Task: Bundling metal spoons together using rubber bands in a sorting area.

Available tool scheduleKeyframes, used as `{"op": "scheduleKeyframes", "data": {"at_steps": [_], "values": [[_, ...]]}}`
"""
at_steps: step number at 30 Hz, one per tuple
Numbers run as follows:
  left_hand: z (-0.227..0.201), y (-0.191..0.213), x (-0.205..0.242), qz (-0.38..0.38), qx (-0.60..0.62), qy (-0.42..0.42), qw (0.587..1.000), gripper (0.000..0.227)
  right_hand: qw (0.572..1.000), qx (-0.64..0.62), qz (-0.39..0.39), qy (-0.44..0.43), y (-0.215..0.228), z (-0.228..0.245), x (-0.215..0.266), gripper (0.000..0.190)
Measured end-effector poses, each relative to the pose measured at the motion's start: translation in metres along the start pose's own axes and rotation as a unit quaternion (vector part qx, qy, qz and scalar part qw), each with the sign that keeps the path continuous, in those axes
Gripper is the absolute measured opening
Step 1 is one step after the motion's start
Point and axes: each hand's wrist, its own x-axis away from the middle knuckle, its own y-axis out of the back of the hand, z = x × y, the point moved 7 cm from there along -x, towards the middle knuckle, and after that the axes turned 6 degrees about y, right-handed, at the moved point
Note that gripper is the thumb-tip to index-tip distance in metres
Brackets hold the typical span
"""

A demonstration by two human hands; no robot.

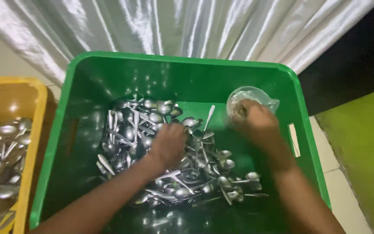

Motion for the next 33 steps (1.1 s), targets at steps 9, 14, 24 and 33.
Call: {"op": "scheduleKeyframes", "data": {"at_steps": [9, 14, 24, 33], "values": [[0.145, -0.063, 0.029, 0.186, 0.132, 0.264, 0.937, 0.05, 0.796, -0.243, 0.546, -0.091, -0.086, 0.054, 0.064, 0.038], [0.137, -0.055, 0.039, 0.226, 0.24, 0.225, 0.917, 0.055, 0.817, -0.159, 0.541, -0.122, -0.142, 0.033, 0.117, 0.033], [0.105, -0.004, 0.033, 0.257, 0.24, 0.13, 0.927, 0.055, 0.763, -0.222, 0.604, -0.057, -0.135, 0.062, 0.102, 0.022], [0.096, -0.016, 0.037, 0.276, 0.195, 0.129, 0.932, 0.057, 0.789, -0.376, 0.485, -0.026, -0.076, 0.093, 0.037, 0.059]]}}
